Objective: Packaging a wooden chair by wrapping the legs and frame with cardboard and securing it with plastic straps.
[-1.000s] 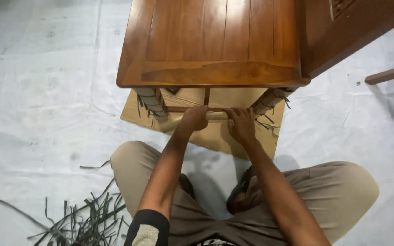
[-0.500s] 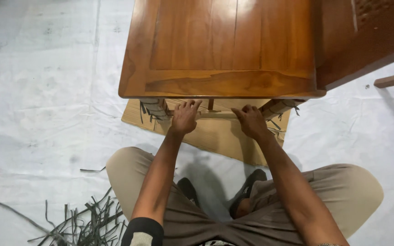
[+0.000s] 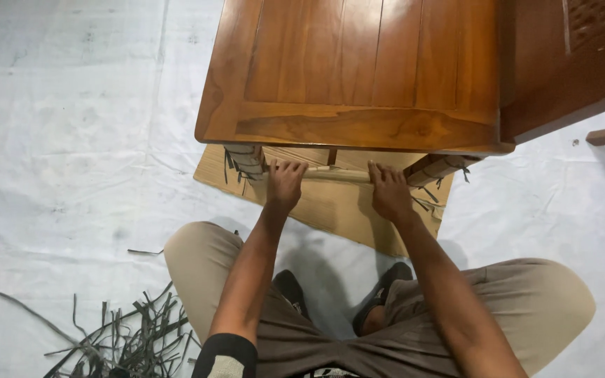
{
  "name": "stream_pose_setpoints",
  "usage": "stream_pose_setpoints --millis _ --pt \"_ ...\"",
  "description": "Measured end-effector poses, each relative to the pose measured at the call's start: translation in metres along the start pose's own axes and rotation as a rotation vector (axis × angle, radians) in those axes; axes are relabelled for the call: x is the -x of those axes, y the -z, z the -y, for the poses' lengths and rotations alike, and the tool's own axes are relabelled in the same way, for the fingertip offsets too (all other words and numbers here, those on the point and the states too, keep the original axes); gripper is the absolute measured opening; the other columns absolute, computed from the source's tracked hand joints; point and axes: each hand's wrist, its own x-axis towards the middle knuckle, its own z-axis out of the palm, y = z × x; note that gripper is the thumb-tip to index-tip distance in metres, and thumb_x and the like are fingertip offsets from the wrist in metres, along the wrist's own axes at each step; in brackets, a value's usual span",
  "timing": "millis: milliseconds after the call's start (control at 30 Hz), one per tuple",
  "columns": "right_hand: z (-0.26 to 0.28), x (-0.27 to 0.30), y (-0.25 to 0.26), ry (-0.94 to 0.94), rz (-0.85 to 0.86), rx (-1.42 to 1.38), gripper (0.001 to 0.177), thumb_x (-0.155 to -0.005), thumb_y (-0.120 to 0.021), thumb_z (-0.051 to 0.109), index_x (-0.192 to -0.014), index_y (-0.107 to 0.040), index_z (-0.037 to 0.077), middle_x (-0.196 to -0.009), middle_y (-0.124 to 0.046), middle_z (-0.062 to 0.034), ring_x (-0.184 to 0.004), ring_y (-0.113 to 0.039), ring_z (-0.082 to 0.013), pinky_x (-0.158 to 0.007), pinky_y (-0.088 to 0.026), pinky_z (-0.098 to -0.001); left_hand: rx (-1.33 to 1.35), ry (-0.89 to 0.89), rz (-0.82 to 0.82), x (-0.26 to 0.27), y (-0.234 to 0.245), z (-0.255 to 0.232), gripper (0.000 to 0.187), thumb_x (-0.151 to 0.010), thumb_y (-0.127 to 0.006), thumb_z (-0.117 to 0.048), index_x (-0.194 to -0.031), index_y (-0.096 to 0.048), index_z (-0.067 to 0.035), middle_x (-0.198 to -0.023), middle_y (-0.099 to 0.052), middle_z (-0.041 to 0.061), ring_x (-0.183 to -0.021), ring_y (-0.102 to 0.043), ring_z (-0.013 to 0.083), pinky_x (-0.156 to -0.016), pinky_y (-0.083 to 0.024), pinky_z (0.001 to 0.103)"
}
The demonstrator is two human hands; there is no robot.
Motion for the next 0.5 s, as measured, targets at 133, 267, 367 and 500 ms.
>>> stream_pose_setpoints --millis 133,267,367,500 --pt "0.001 0.002 -0.008 -0.017 -0.011 0.056 0.073 -0.092 -0.064 0.031 -0.159 -0.041 0.013 -0.144 -0.057 -0.0179 -0.139 -0.048 -0.0395 -0.115 -0.037 -0.0580 0.088 -0.030 -0.015 0.003 0.007 -0.005 0.064 -0.087 -0.069 0.000 -0.143 -0.055 -0.026 -0.123 -0.067 0.004 -0.121 -0.062 0.0273 -0.115 -0.034 0.055" --pt "0.000 0.000 -0.015 -0.045 -0.013 0.035 0.069 -0.099 -0.058 0.038 -0.160 -0.039 0.015 -0.142 -0.058 -0.0170 -0.140 -0.048 -0.0390 -0.115 -0.036 -0.0590 0.085 -0.119 -0.068 -0.003 0.004 -0.008 0.063 -0.086 -0.067 0.001 -0.142 -0.058 -0.027 -0.120 -0.067 0.001 -0.121 -0.061 0.0237 -0.113 -0.038 0.047" --pt "0.004 0.002 -0.013 -0.065 -0.013 0.028 0.068 -0.100 -0.056 0.039 -0.161 -0.037 0.015 -0.142 -0.058 -0.0167 -0.140 -0.047 -0.0395 -0.115 -0.035 -0.0604 0.101 -0.137 -0.019 -0.002 0.007 -0.008 0.069 -0.086 -0.067 0.001 -0.147 -0.053 -0.027 -0.125 -0.064 0.001 -0.127 -0.056 0.0235 -0.116 -0.034 0.047" --pt "0.011 0.001 -0.005 -0.086 -0.023 0.006 0.069 -0.101 -0.056 0.039 -0.161 -0.034 0.013 -0.141 -0.057 -0.0184 -0.140 -0.047 -0.0410 -0.117 -0.032 -0.0629 0.135 -0.070 0.136 0.002 0.039 -0.015 0.085 -0.085 -0.070 0.002 -0.159 -0.037 -0.023 -0.142 -0.057 0.007 -0.143 -0.046 0.0284 -0.125 -0.019 0.055"
